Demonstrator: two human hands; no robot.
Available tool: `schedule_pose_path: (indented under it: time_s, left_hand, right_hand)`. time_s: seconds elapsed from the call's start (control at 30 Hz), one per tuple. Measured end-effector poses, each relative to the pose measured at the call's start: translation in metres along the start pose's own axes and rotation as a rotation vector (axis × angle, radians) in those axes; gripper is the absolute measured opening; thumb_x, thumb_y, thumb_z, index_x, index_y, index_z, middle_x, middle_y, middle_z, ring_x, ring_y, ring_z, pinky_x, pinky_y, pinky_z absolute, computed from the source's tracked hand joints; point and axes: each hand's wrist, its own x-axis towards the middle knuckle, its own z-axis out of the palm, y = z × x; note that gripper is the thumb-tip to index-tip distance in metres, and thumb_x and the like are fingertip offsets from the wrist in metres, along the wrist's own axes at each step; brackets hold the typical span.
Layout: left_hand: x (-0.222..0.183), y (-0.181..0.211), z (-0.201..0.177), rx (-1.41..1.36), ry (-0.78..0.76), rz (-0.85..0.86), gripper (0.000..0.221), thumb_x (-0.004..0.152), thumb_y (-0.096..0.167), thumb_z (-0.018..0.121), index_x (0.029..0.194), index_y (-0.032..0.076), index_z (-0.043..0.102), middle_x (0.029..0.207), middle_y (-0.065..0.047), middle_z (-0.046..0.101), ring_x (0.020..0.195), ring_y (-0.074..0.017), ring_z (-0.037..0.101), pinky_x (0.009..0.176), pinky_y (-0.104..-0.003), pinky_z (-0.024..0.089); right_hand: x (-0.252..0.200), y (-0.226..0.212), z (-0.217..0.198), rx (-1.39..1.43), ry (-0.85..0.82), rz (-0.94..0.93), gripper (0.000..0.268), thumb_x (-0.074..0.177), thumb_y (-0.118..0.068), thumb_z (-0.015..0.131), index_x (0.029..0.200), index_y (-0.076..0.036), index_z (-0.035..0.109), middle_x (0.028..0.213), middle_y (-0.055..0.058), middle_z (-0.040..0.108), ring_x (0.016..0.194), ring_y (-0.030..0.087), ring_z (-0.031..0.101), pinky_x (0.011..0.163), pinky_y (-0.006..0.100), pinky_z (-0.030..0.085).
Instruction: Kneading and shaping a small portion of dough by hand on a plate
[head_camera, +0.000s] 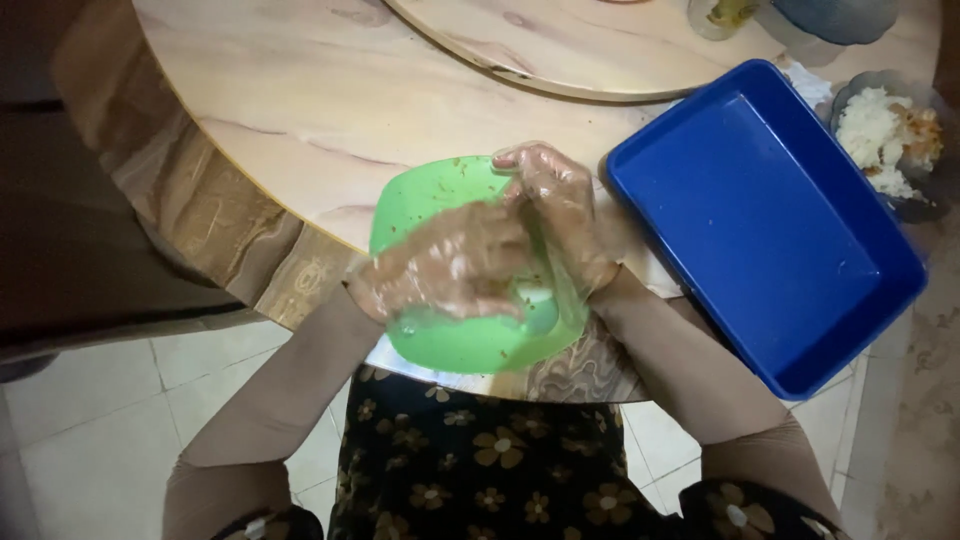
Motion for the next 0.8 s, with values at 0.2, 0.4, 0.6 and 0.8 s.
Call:
schedule_pose_path:
  time_s: [0.2,0.4,0.6,0.8]
  left_hand:
    - [0.018,0.01,-0.02,-0.809,-0.087,0.098,0.047,0.096,0.056,0.059,0.087,0.012,0.07,0.083,-0.004,0.06,0.086,-0.0255,0.058,0.078,-0.036,0.049]
    - [0.033,0.008,-0.034,-0.516,-0.695,0.122,0.047,0.104,0.053,0.05,0.117,0.011,0.065,0.105,-0.009,0.067,0.102,-0.0259,0.062,0.101,-0.041,0.042]
    - [0.026,0.003,-0.026,-0.599,-0.472,0.086,0.038,0.102,0.042,0.058,0.11,0.006,0.067,0.097,-0.011,0.065,0.094,-0.0237,0.063,0.093,-0.038,0.047]
    - [0.018,0.011,-0.024,-0.66,-0.245,0.041,0.031,0.101,0.032,0.067,0.102,0.001,0.069,0.089,-0.012,0.062,0.085,-0.0215,0.063,0.086,-0.035,0.051]
  right_hand:
    - [0.006,0.004,-0.003,0.141,0.019,0.188,0.027,0.1,-0.024,0.055,0.109,-0.008,0.075,0.063,0.009,0.066,0.056,0.009,0.062,0.062,0.022,0.056]
    - [0.016,0.019,-0.008,0.083,0.018,0.214,0.025,0.1,-0.023,0.057,0.107,-0.01,0.077,0.061,0.008,0.067,0.054,0.01,0.064,0.058,0.022,0.056]
    - [0.016,0.019,-0.009,0.072,0.019,0.228,0.026,0.095,-0.022,0.059,0.106,-0.008,0.078,0.059,0.009,0.065,0.053,0.011,0.066,0.059,0.024,0.059]
    - [0.011,0.011,-0.015,-0.116,-0.14,0.095,0.034,0.097,-0.033,0.055,0.114,-0.013,0.076,0.067,0.006,0.07,0.066,0.01,0.071,0.071,0.027,0.06]
